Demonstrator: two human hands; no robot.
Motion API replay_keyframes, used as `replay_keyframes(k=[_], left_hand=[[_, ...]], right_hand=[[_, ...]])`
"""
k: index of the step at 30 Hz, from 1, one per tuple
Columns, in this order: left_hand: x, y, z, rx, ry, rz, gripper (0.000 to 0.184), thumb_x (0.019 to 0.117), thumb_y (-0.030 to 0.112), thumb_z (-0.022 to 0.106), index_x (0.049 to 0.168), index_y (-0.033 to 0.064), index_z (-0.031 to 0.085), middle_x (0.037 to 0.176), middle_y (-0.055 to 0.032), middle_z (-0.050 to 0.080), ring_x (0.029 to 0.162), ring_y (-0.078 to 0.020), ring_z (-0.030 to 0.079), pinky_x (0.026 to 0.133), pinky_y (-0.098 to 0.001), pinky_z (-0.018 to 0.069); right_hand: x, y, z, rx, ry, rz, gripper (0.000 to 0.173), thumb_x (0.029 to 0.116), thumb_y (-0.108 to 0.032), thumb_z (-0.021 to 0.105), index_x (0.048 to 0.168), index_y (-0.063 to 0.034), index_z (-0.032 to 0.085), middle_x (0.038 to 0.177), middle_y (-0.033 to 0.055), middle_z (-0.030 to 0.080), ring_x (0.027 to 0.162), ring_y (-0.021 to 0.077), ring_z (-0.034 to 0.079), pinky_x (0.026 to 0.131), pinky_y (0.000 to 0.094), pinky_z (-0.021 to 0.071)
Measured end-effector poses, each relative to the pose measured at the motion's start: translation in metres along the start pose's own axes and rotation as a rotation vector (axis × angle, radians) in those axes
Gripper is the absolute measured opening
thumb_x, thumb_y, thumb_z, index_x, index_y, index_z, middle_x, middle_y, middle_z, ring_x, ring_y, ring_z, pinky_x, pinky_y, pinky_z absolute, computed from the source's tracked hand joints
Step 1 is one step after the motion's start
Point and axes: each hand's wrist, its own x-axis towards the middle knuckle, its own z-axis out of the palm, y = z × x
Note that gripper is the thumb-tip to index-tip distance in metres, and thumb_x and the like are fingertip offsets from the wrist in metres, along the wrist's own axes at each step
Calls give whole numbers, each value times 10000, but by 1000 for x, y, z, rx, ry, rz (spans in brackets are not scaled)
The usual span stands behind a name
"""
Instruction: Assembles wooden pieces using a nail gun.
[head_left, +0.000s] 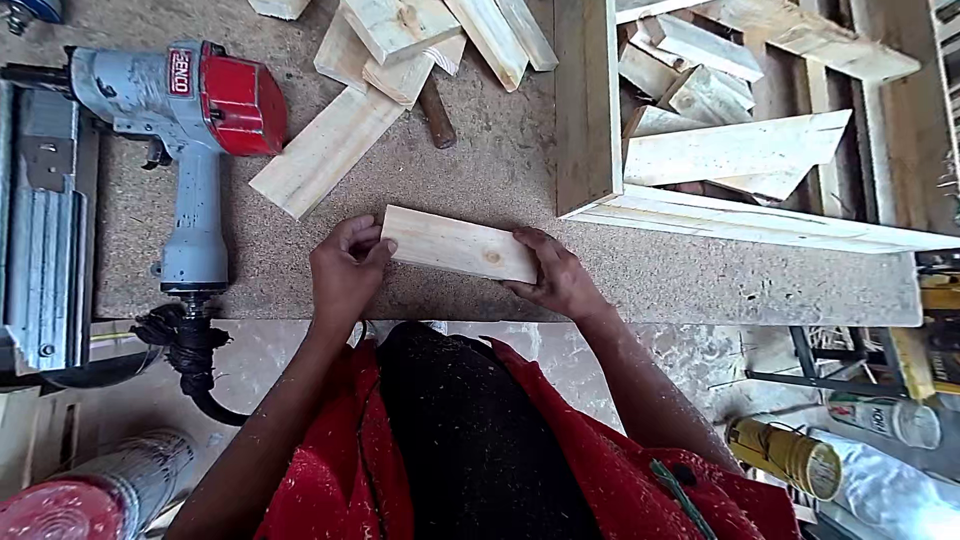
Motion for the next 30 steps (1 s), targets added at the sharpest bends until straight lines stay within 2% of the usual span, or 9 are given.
replay_keyframes(k=[5, 6, 9, 11, 13, 18, 22, 27, 30], left_hand=[[-1, 0, 1, -13, 16, 2, 445, 887, 145, 802, 1278, 20, 631, 1098, -45, 762, 929, -93, 739, 855, -291, 624], [-1, 0, 1, -19, 17, 2, 442, 887, 143, 800, 1277, 19, 631, 1098, -44, 762, 928, -92, 739, 850, -288, 625], [-1, 0, 1, -20, 20, -6, 443, 885, 144, 802, 1275, 22, 631, 1095, -44, 761, 917, -90, 738, 835, -287, 626], [0, 0, 1, -15, 17, -19, 450, 886, 145, 802, 1283, 26, 626, 1102, -43, 759, 923, -88, 738, 843, -288, 626], [0, 0, 2, -19, 17, -18, 453, 885, 147, 801, 1285, 25, 625, 1109, -49, 757, 936, -92, 740, 852, -290, 630], [1, -4, 0, -61, 10, -26, 461, 895, 163, 790, 1297, 13, 621, 1132, -75, 744, 973, -109, 739, 869, -307, 635], [-4, -16, -6, -169, -35, 19, 496, 922, 165, 768, 1347, -17, 588, 1190, -100, 730, 1041, -146, 732, 924, -341, 629], [-22, -20, -23, -260, -109, -74, 794, 855, 64, 810, 1528, 29, 389, 1229, -57, 723, 1044, -155, 732, 919, -366, 634], [-30, -21, -22, -249, -144, -113, 842, 861, 97, 808, 1560, 50, 340, 1311, -46, 684, 1115, -141, 708, 974, -356, 610]], right_hand=[[0, 0, 0, -1, 5, 11, 752, 825, -420, 839, 1375, 1, 548, 1407, 186, 598, 1339, 277, 574, 1134, 426, 489], [1, -2, -2, -23, -18, 35, 776, 825, -444, 835, 1396, -13, 536, 1410, 164, 602, 1345, 262, 570, 1167, 446, 452], [10, -11, -14, -119, -151, 113, 954, 785, -559, 812, 1496, -50, 432, 1460, 126, 570, 1419, 272, 494, 1262, 601, 208], [22, -20, -13, -170, -180, 114, 1116, 725, -684, 786, 1547, -55, 369, 1530, 148, 504, 1486, 316, 401, 1250, 648, 169], [35, -30, -2, -145, -155, 56, 1124, 739, -684, 779, 1549, -29, 358, 1550, 174, 475, 1484, 327, 403, 1256, 615, 207], [56, -43, 33, -75, -85, -27, 843, 868, -503, 767, 1487, -20, 459, 1475, 179, 554, 1399, 327, 507, 1219, 498, 354], [55, -41, 34, -42, -60, -34, 816, 852, -480, 793, 1441, -2, 495, 1442, 196, 577, 1382, 339, 523, 1199, 496, 390], [60, -42, 34, -40, -56, -17, 852, 822, -486, 809, 1444, -4, 482, 1419, 209, 589, 1348, 345, 552, 1163, 505, 433], [58, -39, 38, -68, -34, -25, 881, 787, -447, 839, 1440, 11, 467, 1374, 216, 608, 1308, 346, 580, 1130, 507, 464]])
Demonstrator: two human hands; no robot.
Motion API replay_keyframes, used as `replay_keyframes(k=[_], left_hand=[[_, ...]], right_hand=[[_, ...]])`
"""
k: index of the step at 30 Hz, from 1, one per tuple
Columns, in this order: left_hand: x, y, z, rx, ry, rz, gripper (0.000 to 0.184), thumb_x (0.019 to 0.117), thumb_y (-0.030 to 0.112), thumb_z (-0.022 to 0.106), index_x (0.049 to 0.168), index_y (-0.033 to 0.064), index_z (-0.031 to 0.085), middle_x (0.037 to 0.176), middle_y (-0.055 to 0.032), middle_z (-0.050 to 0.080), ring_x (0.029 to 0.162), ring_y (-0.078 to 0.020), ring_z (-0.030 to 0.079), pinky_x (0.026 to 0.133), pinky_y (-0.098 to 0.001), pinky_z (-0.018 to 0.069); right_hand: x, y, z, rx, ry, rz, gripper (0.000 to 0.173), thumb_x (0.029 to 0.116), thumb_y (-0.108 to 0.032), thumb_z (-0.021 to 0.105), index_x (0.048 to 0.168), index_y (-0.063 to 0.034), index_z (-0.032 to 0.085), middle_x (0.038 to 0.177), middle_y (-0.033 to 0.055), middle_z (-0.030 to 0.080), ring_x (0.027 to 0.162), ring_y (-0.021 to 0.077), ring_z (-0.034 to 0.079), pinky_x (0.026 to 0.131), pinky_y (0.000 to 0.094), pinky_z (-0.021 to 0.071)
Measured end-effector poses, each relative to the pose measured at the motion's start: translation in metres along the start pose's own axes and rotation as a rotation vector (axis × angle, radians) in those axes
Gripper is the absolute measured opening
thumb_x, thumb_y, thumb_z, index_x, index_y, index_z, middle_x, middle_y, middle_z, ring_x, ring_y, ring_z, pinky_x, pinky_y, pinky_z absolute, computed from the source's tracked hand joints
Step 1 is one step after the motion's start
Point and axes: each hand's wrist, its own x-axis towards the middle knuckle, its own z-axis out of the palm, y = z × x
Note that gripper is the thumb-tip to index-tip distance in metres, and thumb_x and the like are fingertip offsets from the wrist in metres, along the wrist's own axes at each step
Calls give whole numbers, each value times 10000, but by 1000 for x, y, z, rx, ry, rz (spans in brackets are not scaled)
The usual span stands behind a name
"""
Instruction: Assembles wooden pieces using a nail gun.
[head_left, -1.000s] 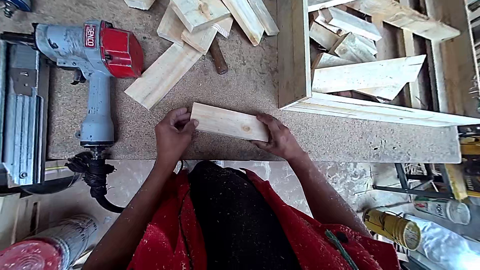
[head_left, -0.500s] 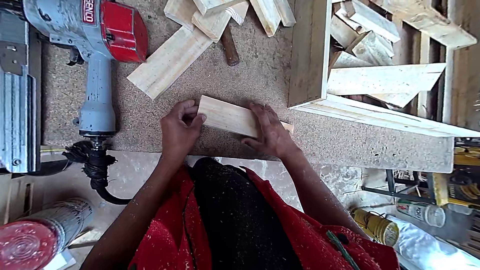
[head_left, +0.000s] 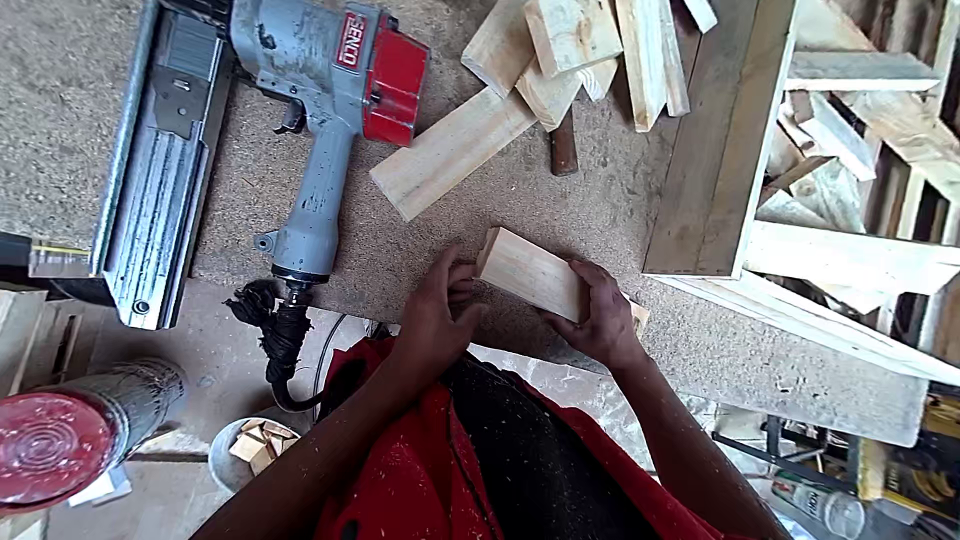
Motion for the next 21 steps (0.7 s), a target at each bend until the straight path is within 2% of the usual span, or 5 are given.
replay_keyframes(k=[5, 8, 13, 18, 21], left_hand=[[11, 1, -13, 195, -114, 71, 661, 937, 206, 743, 1515, 70, 454, 1351, -34, 674, 1195, -109, 665, 1032, -357, 567], [28, 8, -12, 192, -99, 97, 751, 934, 265, 753, 1556, 69, 382, 1435, -35, 613, 1287, -121, 607, 1090, -386, 532], [48, 7, 0, 102, -95, 126, 701, 920, 161, 745, 1532, 59, 417, 1346, -38, 671, 1156, -123, 680, 1023, -355, 572], [49, 2, -14, 38, -219, 143, 858, 852, 67, 804, 1563, 48, 325, 1416, -68, 618, 1215, -148, 657, 1054, -364, 562], [41, 7, -18, 72, -196, 102, 870, 856, 7, 775, 1580, 77, 297, 1354, -62, 649, 1162, -147, 683, 1016, -359, 584]], right_hand=[[-1, 0, 0, -31, 6, 25, 903, 764, -455, 851, 1446, -7, 466, 1383, 200, 607, 1319, 333, 574, 1136, 500, 461], [-3, 2, 0, -35, 1, 39, 909, 756, -469, 853, 1450, -24, 470, 1387, 192, 604, 1314, 328, 576, 1127, 497, 470], [-5, 3, 1, -28, -3, 74, 939, 739, -488, 855, 1462, -34, 465, 1388, 161, 608, 1316, 294, 579, 1126, 483, 474], [-3, -1, -1, 1, 3, 79, 910, 737, -477, 860, 1437, -30, 489, 1363, 173, 622, 1297, 310, 589, 1118, 491, 475], [-2, -1, -1, 8, 7, 80, 901, 746, -485, 851, 1436, -29, 494, 1362, 164, 626, 1301, 303, 587, 1123, 485, 471]])
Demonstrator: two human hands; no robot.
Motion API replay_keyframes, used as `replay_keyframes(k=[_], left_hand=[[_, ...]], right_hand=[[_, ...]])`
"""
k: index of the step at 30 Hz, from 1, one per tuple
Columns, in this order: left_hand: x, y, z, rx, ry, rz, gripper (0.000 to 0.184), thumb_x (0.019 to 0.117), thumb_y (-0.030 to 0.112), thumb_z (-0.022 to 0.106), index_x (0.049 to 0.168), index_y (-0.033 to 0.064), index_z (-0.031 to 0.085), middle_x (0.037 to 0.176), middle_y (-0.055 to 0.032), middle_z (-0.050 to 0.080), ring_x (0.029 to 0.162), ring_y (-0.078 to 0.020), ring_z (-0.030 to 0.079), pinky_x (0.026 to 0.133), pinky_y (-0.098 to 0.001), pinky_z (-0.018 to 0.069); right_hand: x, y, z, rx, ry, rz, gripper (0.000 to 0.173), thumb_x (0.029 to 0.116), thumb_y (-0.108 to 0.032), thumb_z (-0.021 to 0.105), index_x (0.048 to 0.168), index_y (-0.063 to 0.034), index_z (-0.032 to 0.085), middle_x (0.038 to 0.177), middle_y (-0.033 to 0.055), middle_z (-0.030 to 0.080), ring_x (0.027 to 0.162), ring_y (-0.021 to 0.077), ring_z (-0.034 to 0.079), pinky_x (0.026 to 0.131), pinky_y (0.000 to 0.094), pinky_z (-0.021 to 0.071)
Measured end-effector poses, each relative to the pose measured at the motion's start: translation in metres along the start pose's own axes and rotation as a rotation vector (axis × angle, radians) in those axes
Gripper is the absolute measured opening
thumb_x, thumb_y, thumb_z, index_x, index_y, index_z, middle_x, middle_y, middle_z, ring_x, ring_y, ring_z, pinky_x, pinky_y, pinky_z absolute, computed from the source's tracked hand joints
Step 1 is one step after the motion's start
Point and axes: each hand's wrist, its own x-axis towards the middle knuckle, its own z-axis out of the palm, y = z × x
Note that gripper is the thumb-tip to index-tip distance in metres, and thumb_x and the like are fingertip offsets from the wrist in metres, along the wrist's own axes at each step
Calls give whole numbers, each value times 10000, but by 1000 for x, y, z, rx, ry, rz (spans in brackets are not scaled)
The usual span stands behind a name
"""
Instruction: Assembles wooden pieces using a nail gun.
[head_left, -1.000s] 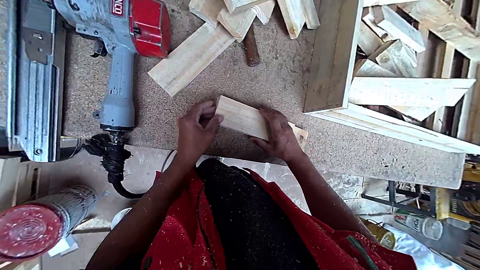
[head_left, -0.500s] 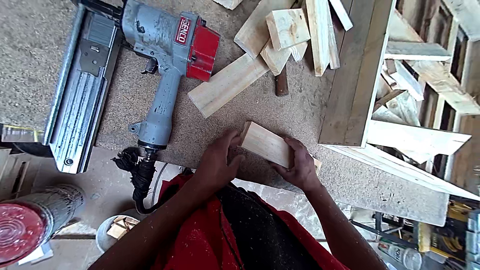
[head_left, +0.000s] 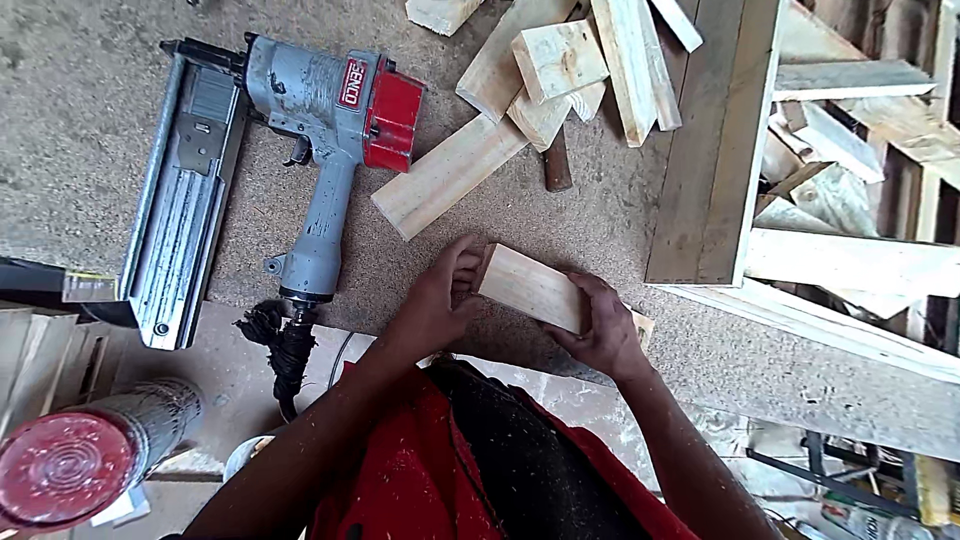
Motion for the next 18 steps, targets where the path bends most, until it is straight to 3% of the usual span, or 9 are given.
replay_keyframes(k=[2, 7, 18], left_hand=[[-11, -1, 12, 34, 114, -25, 746, 870, 10, 756, 1524, 66, 400, 1249, -49, 711, 1079, -134, 721, 967, -355, 615], [-23, -9, 43, 118, 362, 46, 500, 898, 77, 764, 1364, 20, 590, 1217, -55, 738, 1073, -118, 726, 958, -341, 618], [-23, -10, 49, 87, 451, 71, 498, 877, 161, 821, 1319, 38, 626, 1164, -20, 758, 1020, -101, 739, 911, -328, 637]], right_hand=[[-1, 1, 0, -1, 2, -1, 895, 747, -486, 845, 1431, -26, 498, 1356, 162, 630, 1303, 304, 585, 1132, 491, 459], [0, -1, 0, 23, -6, -11, 880, 759, -480, 838, 1437, -33, 498, 1364, 151, 624, 1313, 300, 576, 1138, 491, 454], [-2, 5, 1, 56, -16, -8, 880, 757, -486, 844, 1462, -85, 503, 1414, 113, 597, 1347, 278, 548, 1150, 477, 446]])
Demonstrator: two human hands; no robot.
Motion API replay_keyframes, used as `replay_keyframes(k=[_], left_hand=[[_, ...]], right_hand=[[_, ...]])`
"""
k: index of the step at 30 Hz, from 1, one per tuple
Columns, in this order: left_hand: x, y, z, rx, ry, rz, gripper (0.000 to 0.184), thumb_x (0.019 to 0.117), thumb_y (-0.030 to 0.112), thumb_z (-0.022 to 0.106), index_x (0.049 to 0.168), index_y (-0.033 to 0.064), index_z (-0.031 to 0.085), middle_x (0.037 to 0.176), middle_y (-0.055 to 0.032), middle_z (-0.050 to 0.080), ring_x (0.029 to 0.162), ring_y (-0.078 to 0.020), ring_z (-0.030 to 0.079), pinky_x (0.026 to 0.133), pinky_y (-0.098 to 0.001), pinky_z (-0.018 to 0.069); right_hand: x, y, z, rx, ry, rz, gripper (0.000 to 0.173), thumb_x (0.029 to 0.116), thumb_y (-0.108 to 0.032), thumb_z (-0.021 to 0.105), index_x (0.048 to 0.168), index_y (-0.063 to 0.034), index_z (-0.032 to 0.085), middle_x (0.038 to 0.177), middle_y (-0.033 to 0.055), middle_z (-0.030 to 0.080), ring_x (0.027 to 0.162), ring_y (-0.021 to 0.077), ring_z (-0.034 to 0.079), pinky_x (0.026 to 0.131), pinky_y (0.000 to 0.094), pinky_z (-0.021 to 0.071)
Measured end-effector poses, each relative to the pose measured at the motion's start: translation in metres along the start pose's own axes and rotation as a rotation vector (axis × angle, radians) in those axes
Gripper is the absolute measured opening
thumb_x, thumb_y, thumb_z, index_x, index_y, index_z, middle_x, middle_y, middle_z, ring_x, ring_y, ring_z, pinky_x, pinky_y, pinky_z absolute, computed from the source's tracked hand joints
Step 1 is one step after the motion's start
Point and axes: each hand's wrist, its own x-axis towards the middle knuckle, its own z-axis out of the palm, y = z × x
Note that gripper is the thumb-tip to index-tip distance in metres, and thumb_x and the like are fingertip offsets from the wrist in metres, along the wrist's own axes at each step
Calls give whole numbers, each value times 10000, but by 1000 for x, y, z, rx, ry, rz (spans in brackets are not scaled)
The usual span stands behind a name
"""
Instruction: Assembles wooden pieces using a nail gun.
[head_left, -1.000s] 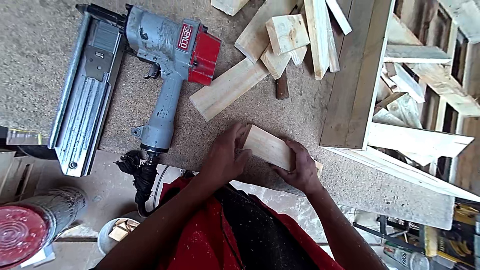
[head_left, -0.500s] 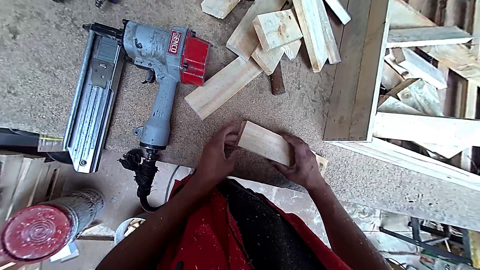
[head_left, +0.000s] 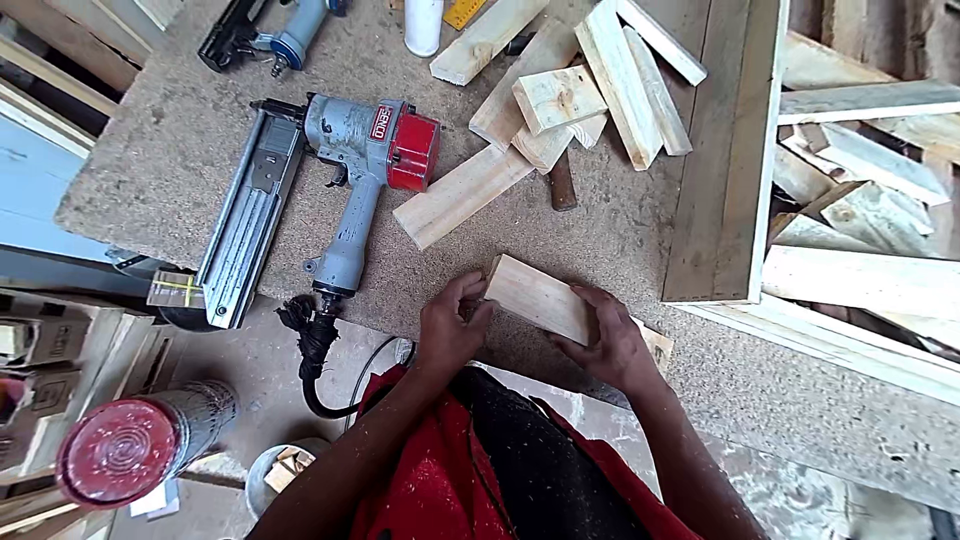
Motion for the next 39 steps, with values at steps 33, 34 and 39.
replay_keyframes(k=[33, 34, 39], left_hand=[[7, -6, -1, 92, -134, 181, 487, 897, 101, 758, 1306, -65, 552, 1144, -113, 718, 958, -145, 732, 845, -342, 635], [7, -5, 0, 84, -122, 187, 474, 888, 77, 762, 1291, -71, 560, 1134, -110, 727, 956, -145, 736, 845, -339, 636], [4, -3, 2, 40, -82, 166, 426, 889, 18, 750, 1266, -74, 575, 1119, -94, 745, 958, -136, 743, 854, -321, 632]], right_hand=[[-85, 46, -33, 259, 199, 298, 1052, 681, -368, 941, 1543, -96, 404, 1491, 56, 561, 1404, 237, 495, 1206, 465, 379], [-84, 48, -31, 264, 207, 287, 1034, 680, -366, 943, 1533, -101, 423, 1478, 56, 572, 1394, 244, 502, 1200, 466, 387], [-86, 55, -28, 307, 236, 235, 933, 696, -348, 939, 1479, -94, 500, 1443, 97, 579, 1359, 255, 524, 1181, 444, 405]])
